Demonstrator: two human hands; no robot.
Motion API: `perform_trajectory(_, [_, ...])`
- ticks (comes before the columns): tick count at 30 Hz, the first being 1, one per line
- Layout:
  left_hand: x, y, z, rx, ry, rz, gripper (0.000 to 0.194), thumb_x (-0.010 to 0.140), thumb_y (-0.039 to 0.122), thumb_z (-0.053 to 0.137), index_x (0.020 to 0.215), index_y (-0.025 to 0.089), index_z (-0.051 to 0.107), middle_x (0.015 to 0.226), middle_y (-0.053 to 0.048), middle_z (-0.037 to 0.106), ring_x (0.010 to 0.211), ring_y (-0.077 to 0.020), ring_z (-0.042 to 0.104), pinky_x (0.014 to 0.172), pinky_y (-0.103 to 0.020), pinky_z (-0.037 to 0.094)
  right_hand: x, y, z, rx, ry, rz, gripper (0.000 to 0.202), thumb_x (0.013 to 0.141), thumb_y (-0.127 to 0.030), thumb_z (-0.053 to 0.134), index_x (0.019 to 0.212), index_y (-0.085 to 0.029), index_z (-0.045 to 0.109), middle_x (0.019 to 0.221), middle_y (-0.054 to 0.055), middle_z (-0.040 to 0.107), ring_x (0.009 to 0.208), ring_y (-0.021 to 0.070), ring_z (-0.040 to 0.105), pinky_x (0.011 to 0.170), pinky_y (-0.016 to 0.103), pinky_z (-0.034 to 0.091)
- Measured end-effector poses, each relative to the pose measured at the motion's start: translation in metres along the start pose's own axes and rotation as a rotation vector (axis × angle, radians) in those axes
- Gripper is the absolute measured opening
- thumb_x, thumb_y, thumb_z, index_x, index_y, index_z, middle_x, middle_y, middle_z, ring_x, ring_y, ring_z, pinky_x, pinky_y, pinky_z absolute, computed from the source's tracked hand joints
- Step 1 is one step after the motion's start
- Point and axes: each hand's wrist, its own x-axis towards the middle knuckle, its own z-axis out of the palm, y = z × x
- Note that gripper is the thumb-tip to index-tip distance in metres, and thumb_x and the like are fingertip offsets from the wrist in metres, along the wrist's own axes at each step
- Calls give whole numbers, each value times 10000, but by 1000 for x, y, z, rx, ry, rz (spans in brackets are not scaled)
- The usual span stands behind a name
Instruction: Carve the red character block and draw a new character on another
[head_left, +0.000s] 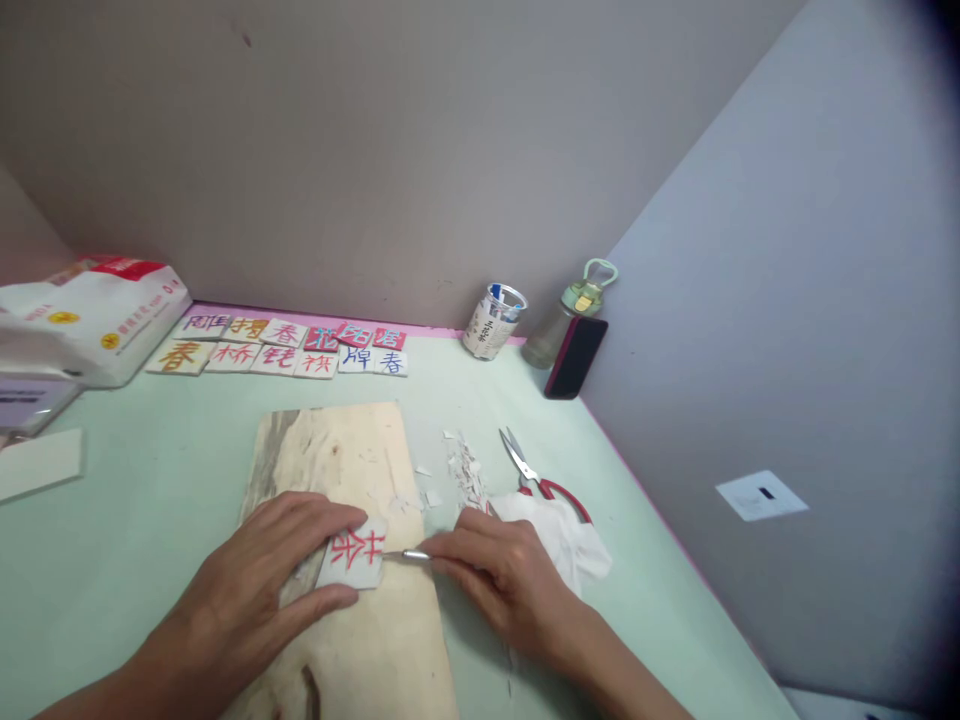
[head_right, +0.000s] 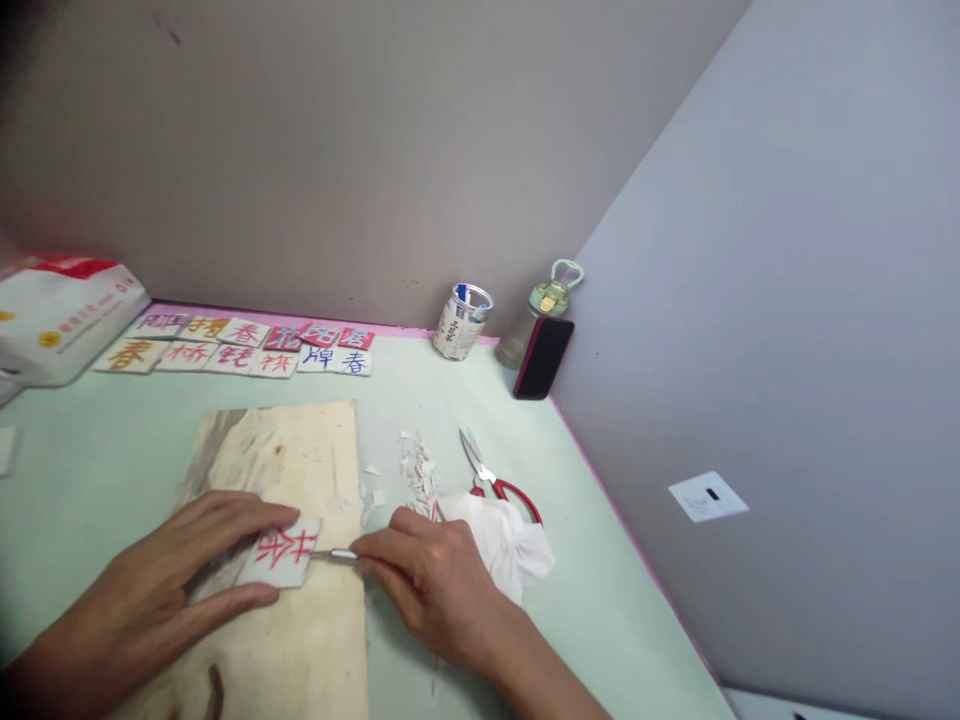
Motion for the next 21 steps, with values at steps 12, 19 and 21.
perform_trajectory(12, [2, 4, -3, 13, 2, 9, 467, 934, 651, 638, 1295, 356, 652, 1212, -4, 735, 1161, -254, 657, 1040, -363, 514, 0, -2, 2, -143, -30, -36, 334, 1111, -301, 415, 1140, -212, 735, 812, 27, 615, 652, 146, 563, 561, 271, 317])
perform_trajectory(19, [1, 4, -3, 8, -12, -4, 468, 942, 643, 634, 1303, 346, 637, 1233, -5, 718, 1195, -259, 629, 1047, -366, 498, 0, -7, 2, -50, -91, 62, 241, 1078, -237, 499, 1121, -248, 735, 841, 9, 659, 685, 140, 601, 602, 255, 353])
perform_trajectory(21, [1, 4, -2, -2, -12, -5, 467, 945, 638, 635, 1310, 347, 626, 1234, -3, 715, 1197, -256, 620, 1053, -360, 482, -1, -9, 2, -75, -104, 52, 239, 1070, -217, 497, 1114, -249, 731, 827, 6, 651, 664, 136, 577, 586, 257, 327])
